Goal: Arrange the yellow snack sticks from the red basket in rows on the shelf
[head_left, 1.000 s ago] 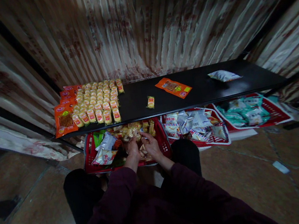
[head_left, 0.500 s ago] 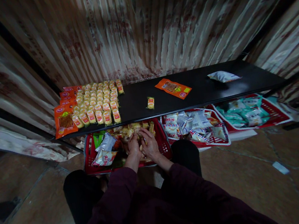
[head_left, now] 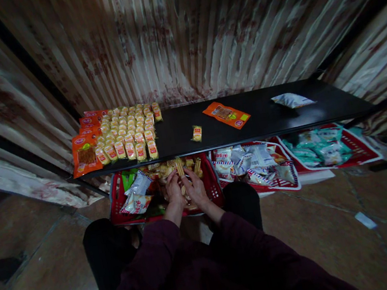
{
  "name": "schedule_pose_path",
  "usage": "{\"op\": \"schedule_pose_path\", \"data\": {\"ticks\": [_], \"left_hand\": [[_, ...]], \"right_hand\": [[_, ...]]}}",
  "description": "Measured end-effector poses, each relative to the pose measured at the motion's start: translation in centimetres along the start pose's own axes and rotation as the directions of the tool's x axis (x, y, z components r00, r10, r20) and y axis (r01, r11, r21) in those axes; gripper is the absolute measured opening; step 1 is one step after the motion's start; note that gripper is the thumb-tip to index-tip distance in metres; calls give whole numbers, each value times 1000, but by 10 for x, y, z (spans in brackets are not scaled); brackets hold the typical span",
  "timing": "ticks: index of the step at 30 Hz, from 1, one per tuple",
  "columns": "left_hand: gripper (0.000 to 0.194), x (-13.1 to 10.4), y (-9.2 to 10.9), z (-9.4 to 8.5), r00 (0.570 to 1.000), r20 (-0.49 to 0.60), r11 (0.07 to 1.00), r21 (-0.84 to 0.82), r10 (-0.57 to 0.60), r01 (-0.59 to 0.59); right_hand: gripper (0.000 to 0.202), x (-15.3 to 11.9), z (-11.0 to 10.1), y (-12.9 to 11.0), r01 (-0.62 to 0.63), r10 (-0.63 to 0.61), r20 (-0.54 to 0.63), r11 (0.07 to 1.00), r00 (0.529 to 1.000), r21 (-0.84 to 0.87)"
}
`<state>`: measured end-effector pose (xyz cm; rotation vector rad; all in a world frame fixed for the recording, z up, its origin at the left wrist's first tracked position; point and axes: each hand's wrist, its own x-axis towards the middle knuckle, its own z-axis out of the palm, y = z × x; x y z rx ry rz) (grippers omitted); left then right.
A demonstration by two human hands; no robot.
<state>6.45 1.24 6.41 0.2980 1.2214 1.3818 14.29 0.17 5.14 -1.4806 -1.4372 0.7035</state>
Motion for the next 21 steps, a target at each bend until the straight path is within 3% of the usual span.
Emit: {"op": "schedule_pose_path", "data": {"ticks": [7,13,21], "left_hand": [[33,0,-2,4,988,28,979,138,150,-152],[40,-1,-1,5,963,32,905,334,268,-263],[47,0,-2,8,964,44,899,351,263,-262]], "right_hand": [[45,4,3,5,-61,62,-45,998,997,33],[41,9,7,9,-101,105,-59,993,993,59],[44,11,7,7,-112,124,-52,975,991,193]]}}
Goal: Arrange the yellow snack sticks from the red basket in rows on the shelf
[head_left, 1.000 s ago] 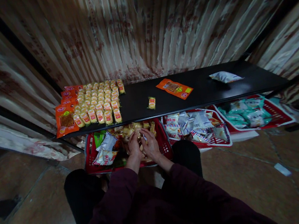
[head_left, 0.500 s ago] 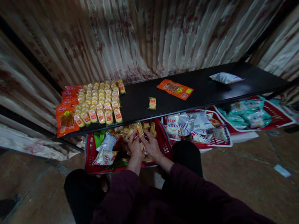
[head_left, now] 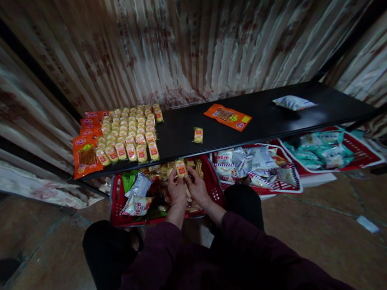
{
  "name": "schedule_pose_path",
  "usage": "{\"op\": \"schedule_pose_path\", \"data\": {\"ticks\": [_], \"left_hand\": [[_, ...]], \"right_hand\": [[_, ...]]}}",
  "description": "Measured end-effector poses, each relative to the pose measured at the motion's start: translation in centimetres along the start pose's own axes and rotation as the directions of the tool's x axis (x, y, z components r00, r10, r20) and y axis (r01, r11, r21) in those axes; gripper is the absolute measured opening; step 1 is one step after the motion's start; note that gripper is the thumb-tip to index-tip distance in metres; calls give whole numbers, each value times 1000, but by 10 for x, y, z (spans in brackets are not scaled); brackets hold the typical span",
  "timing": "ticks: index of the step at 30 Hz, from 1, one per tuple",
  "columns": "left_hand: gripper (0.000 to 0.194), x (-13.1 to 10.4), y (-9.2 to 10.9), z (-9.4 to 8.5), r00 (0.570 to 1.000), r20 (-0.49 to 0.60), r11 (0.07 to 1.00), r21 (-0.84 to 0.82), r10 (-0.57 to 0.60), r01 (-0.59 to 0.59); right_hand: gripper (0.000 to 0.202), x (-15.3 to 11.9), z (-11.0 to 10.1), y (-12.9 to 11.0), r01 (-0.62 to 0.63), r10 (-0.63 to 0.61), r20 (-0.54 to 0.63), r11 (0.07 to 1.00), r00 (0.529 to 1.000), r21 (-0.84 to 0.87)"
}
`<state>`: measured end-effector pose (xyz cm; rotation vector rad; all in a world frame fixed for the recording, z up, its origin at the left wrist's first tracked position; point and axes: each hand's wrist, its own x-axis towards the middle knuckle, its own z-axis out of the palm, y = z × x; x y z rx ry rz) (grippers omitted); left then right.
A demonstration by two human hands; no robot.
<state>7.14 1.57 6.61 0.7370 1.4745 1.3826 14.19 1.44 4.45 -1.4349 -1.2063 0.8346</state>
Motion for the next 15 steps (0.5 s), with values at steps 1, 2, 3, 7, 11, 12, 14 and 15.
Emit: {"op": "schedule_pose_path", "data": {"ticks": [1,2,3,7,11,12,14,15], "left_hand": [[47,0,0,0,1000,8,1000,1,3,-3],[48,0,0,1,1000,14,1000,3,4,-4],[48,0,0,1,1000,18,1000,8,4,-4],[48,1,-3,1,999,33,1000,18,11,-11],[48,4,-5,1,998,42,999,30,36,-37],[48,5,-5,1,998,45,998,34,43,-45],[47,6,-5,2,997,53,997,43,58,-60],[46,7,-5,2,996,59,997,45,65,-68]], "right_hand": [[45,0,0,0,-2,2,-4,1000,1000,14],[46,0,1,1,-7,7,-6,1000,1000,27],[47,0,1,1,-14,15,-8,999,1000,39],[49,2,1,3,-18,17,15,997,1000,69],[47,5,0,6,-3,2,19,999,1000,42],[46,6,0,7,-3,2,18,1000,1000,27],[43,8,-1,7,-4,4,4,1000,1000,3],[43,9,-1,6,-3,3,-10,1000,1000,-6]]}}
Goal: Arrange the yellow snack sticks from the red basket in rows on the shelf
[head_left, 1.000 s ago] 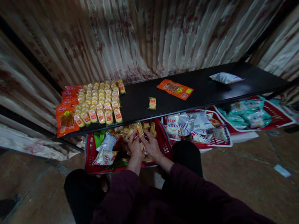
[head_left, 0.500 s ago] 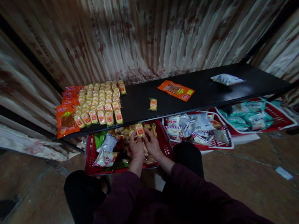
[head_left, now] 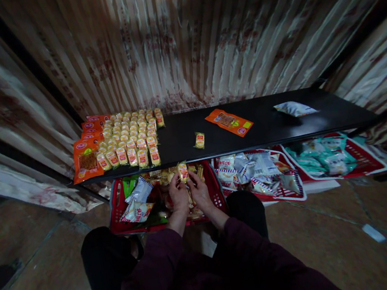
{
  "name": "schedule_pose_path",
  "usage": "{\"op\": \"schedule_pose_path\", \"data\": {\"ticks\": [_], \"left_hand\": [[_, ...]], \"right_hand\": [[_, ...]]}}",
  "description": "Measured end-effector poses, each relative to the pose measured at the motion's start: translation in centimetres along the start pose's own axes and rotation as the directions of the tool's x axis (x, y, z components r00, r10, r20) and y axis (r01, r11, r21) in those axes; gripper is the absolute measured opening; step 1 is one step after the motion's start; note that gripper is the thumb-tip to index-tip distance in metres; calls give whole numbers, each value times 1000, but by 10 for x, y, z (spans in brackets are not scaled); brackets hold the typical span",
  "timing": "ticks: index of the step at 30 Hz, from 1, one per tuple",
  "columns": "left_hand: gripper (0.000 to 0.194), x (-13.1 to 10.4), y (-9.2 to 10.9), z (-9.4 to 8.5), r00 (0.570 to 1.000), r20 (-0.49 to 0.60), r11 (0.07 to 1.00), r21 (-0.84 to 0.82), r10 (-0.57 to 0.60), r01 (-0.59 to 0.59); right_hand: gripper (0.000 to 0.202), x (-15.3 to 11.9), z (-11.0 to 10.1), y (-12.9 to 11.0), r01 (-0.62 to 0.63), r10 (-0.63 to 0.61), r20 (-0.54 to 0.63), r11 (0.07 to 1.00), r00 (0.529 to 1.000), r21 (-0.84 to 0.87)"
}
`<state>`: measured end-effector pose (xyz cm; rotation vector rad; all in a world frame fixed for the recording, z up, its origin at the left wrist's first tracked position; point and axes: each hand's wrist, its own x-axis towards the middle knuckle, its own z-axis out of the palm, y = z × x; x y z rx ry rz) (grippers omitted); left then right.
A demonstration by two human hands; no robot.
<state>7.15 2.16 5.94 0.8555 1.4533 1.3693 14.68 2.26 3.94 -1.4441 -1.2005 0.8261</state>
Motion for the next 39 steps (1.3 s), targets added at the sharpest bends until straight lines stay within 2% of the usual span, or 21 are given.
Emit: {"op": "schedule_pose_path", "data": {"ticks": [7,13,18,23,30,39], "left_hand": [[40,7,2,3,999,-14,999,7,47,-47],[36,16,17,5,994,-18,995,3,104,-104],[33,28,24,5,987,-14,987,25,159,-158],[29,43,31,6,987,-28,987,22,157,-157],[32,60,52,9,982,-38,982,50,184,-182],[33,82,61,18,968,-104,961,180,229,-208]], "right_hand": [[41,6,-3,-13,47,-47,-30,999,998,-16],[41,17,-1,-22,81,-81,-13,996,997,-21],[41,28,4,-32,85,-85,-16,996,996,-15],[41,40,9,-41,82,-84,-19,994,996,-68],[40,65,19,-41,119,-119,3,992,993,-37],[38,91,28,-42,165,-165,-3,985,986,-52]]}}
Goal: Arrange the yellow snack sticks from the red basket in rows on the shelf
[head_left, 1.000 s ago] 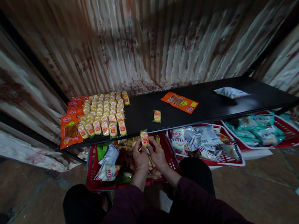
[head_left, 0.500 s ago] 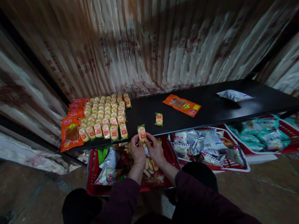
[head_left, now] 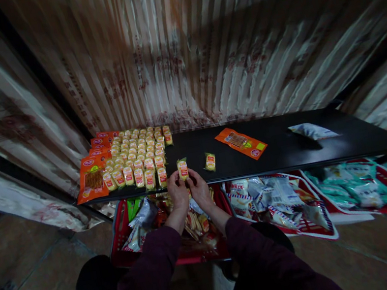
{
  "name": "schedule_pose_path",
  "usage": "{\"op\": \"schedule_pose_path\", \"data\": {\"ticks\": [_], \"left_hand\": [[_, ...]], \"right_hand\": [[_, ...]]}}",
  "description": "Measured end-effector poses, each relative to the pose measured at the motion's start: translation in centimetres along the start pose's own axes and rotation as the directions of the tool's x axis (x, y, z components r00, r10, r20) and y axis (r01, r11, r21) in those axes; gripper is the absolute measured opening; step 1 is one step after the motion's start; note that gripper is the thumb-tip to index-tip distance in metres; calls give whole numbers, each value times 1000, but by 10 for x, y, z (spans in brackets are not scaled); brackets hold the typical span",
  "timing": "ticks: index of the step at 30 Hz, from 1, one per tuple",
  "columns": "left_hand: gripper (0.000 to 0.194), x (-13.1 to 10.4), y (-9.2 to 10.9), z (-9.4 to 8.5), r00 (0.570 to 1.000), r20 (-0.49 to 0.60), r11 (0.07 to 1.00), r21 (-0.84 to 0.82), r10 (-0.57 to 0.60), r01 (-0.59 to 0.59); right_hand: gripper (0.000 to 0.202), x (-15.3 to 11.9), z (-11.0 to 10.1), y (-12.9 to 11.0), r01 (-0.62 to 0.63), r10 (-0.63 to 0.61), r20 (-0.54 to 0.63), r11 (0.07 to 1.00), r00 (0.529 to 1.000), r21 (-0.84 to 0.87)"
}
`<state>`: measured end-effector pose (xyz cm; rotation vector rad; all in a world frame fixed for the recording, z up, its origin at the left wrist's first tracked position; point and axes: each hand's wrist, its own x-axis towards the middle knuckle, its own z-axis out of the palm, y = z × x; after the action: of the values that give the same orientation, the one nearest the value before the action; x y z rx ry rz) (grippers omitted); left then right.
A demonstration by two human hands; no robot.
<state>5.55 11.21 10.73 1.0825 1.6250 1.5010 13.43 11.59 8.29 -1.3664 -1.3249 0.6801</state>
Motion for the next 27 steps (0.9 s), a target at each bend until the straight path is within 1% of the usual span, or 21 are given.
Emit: {"op": "schedule_pose_path", "data": {"ticks": [7,13,19,22,27], "left_hand": [[36,13,4,7,999,-22,995,95,-25,27],[38,24,2,13,999,-27,995,90,-29,31],[40,36,0,20,999,0,997,67,-32,32],[38,43,-1,23,999,-15,996,88,-33,34],[33,55,-1,28,999,7,994,106,-39,38]], "right_hand": [[38,17,6,9,-5,4,50,1000,999,13],[38,30,13,18,-19,19,40,1000,999,0],[39,43,17,21,-19,19,55,1000,998,4],[40,49,20,22,-34,35,56,999,998,-19],[39,60,27,23,-28,30,29,997,999,-76]]}}
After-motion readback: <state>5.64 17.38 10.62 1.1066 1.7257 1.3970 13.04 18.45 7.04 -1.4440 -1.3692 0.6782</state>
